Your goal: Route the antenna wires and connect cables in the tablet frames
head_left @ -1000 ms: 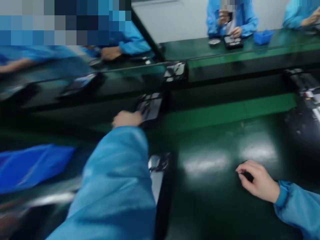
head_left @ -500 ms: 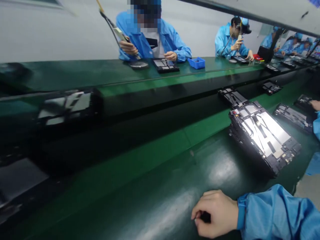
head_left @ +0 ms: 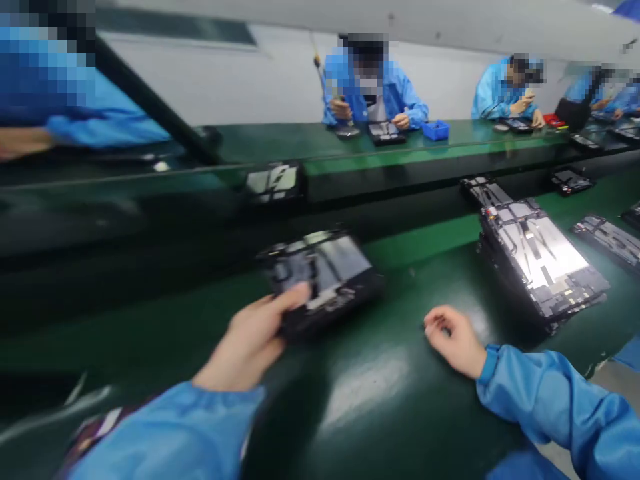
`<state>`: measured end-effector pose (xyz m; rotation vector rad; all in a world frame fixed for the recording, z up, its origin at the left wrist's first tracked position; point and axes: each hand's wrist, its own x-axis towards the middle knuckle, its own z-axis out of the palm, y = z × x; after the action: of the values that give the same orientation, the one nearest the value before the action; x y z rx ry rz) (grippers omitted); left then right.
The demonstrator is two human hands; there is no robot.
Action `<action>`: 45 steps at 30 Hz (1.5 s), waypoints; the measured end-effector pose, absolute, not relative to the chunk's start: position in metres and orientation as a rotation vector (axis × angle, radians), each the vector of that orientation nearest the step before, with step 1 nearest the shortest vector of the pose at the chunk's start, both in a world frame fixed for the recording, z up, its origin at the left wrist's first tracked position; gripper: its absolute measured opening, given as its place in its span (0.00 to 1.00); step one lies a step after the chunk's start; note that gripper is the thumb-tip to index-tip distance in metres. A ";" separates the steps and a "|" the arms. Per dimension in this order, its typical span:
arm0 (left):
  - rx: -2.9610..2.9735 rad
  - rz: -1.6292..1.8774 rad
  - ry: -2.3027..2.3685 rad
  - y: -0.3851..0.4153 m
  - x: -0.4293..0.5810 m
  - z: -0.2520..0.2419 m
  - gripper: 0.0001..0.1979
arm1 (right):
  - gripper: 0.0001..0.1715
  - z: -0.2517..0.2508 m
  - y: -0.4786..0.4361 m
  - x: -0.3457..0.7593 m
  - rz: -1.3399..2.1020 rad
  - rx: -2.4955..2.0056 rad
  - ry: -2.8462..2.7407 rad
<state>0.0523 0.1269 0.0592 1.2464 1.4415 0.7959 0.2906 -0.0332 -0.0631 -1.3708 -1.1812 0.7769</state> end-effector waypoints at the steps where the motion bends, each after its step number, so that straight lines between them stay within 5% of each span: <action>1: 1.102 0.761 1.432 0.103 0.057 0.042 0.16 | 0.10 -0.061 -0.032 0.299 0.714 -1.401 -1.111; 5: 0.905 0.634 1.292 -0.010 0.083 -0.010 0.30 | 0.16 -0.051 -0.027 0.331 0.580 -1.517 -1.003; 10: 1.189 0.433 1.191 -0.085 0.083 -0.017 0.25 | 0.14 -0.038 -0.024 0.344 0.546 -1.613 -1.421; 22: 1.454 0.472 1.469 -0.011 0.079 -0.011 0.12 | 0.16 0.027 -0.005 0.289 0.246 -2.006 -2.357; 45: 1.294 0.568 1.039 0.001 0.080 -0.022 0.09 | 0.14 0.051 0.009 0.279 0.180 -2.122 -2.674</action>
<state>0.0797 0.0012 -0.0222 1.2943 1.0392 0.5683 0.2788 0.0090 0.0506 -2.1217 -2.6736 0.1805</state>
